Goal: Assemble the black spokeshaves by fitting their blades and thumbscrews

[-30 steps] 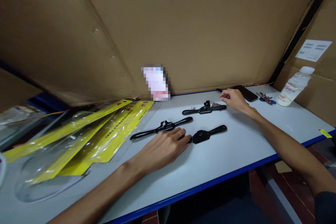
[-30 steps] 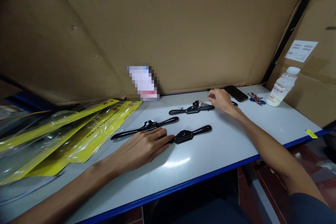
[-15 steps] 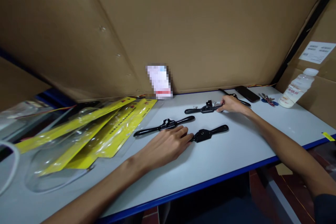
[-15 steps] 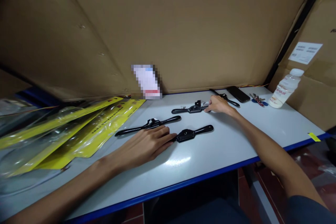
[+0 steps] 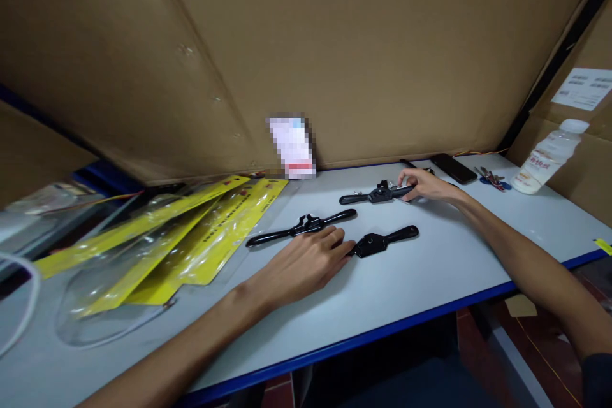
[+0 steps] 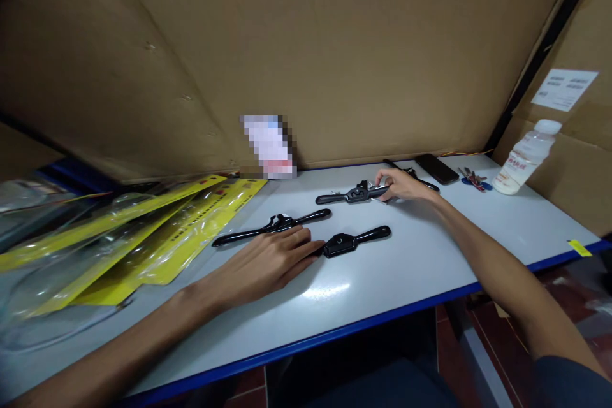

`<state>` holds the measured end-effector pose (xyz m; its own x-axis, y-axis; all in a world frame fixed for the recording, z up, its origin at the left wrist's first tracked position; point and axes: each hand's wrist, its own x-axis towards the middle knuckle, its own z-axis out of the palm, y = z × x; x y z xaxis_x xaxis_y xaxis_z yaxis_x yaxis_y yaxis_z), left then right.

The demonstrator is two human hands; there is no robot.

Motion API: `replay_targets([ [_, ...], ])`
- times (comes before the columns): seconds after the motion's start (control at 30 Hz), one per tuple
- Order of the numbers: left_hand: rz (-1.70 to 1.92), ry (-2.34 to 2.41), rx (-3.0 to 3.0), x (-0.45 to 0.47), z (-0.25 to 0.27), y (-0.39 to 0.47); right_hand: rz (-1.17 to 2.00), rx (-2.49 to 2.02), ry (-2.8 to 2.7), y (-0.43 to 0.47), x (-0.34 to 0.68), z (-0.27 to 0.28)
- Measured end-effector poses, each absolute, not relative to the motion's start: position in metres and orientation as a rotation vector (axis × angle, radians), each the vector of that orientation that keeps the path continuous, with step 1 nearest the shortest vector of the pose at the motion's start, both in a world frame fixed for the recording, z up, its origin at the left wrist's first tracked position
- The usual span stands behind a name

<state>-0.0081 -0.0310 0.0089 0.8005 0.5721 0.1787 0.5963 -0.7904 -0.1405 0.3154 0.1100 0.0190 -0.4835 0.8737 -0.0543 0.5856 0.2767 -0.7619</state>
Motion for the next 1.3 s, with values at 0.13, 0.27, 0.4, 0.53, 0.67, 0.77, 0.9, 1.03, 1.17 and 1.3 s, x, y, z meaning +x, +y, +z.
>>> replay_targets([
  [0.13,-0.161,-0.921,-2.798,-0.007,0.011,-0.031,1.195,-1.297,-2.132,0.115,0.326,0.022],
  [0.27,-0.173,-0.934,-2.812,-0.006,0.014,-0.032,1.285,-1.279,-2.074,0.117,0.333,0.026],
  [0.4,-0.152,-0.948,-2.816,-0.006,0.014,-0.032,1.16,-1.241,-2.005,0.117,0.332,0.027],
  [0.53,-0.156,-0.918,-2.803,-0.006,0.013,-0.032,0.884,-1.232,-1.862,0.116,0.324,0.026],
  [0.67,-0.179,-0.913,-2.794,-0.006,0.012,-0.032,0.904,-1.206,-1.823,0.1,0.31,0.032],
  [0.77,-0.17,-0.913,-2.793,-0.005,0.014,-0.032,0.998,-1.191,-1.873,0.077,0.292,0.038],
  [0.9,-0.168,-0.878,-2.788,-0.005,0.017,-0.033,1.091,-1.08,-1.939,0.045,0.262,0.038],
  [1.03,-0.178,-0.846,-2.764,-0.004,0.016,-0.033,1.088,-0.997,-1.967,0.031,0.241,0.028],
  [1.17,-0.181,-0.828,-2.757,-0.005,0.014,-0.032,1.069,-1.001,-1.982,0.031,0.236,0.019],
  [1.3,-0.2,-0.817,-2.766,-0.006,0.014,-0.032,1.058,-1.011,-1.989,0.031,0.237,0.019],
])
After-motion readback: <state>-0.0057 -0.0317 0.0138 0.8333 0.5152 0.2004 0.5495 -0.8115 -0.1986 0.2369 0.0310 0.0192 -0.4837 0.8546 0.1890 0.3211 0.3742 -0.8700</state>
